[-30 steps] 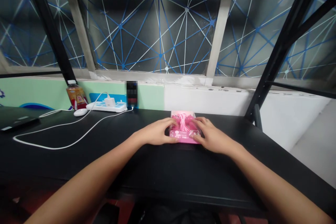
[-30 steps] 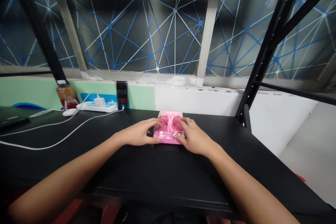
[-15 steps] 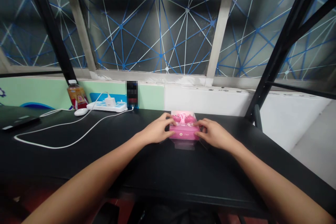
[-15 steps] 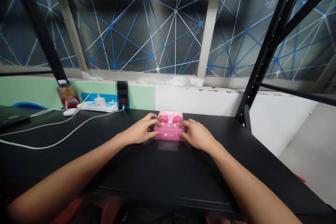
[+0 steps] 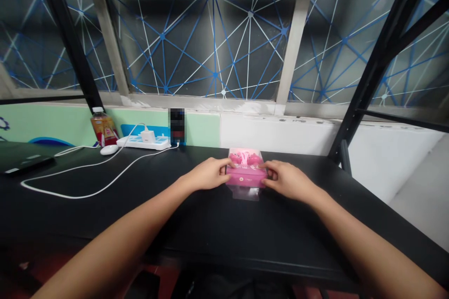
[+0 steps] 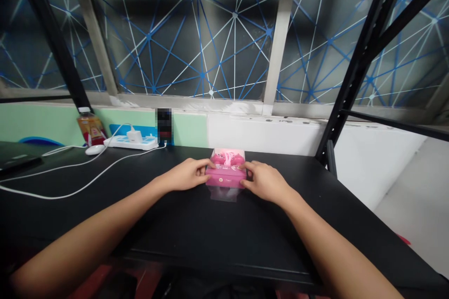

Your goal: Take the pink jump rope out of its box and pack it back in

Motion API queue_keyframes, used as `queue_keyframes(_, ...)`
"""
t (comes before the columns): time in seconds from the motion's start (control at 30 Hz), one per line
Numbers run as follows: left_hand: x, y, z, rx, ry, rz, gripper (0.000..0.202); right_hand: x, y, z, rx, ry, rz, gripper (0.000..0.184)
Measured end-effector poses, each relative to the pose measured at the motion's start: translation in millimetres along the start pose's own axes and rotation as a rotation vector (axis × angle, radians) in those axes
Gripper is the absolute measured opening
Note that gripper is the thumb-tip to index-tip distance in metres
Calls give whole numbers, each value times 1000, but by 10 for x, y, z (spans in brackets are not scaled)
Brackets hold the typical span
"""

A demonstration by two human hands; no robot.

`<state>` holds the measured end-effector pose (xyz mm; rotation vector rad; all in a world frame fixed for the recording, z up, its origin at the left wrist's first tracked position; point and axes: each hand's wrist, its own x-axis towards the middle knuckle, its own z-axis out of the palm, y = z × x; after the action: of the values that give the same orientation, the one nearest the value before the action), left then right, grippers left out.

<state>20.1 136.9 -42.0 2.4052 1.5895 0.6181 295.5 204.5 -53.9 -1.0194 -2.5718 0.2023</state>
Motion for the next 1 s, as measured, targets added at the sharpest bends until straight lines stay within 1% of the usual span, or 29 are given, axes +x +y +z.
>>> queue_keyframes(0.07,5,10,50,98,66,19,29,6,-48,42,-91,104,-66,35)
queue_keyframes(0.1,3,16,71,137,86,24,29,5,-75,55,-95,133,-111,34)
queue_keyframes(0.17,-6,26,97,197,120,26,31,-4,-123,65,-55,150,-190,32)
queue_keyframes(0.23,-18,32,108,217,148,28,33,-17,-160,62,-19,124,-251,27)
queue_keyframes(0.3,-25,31,117,198,165,42,35,-31,-179,60,-28,67,-291,19)
queue_keyframes(0.37,-23,19,134,153,159,66,34,-43,-179,64,-50,2,-311,17)
queue_keyframes(0.4,-18,8,147,130,149,74,35,-47,-172,69,-54,-30,-314,19)
queue_keyframes(0.5,4,-40,193,85,125,83,36,-50,-132,81,-48,-91,-315,42)
queue_keyframes(0.53,12,-57,207,82,124,85,36,-48,-119,83,-53,-95,-315,44)
queue_keyframes(0.63,25,-95,226,85,126,91,34,-38,-104,81,-92,-81,-335,37)
queue_keyframes(0.7,23,-100,210,87,130,93,34,-33,-123,74,-104,-52,-349,29)
queue_keyframes(0.8,11,-78,142,67,118,113,32,-24,-165,70,-59,47,-290,21)
queue_keyframes(0.83,7,-67,114,54,109,120,29,-19,-171,74,-37,84,-261,22)
queue_keyframes(0.9,2,-48,62,28,89,126,26,-4,-154,93,-8,145,-222,31)
queue_keyframes(0.97,0,-36,34,6,75,128,26,14,-99,123,2,169,-212,40)
queue_keyframes(1.0,-1,-33,31,-6,72,129,27,23,-62,138,6,158,-215,42)
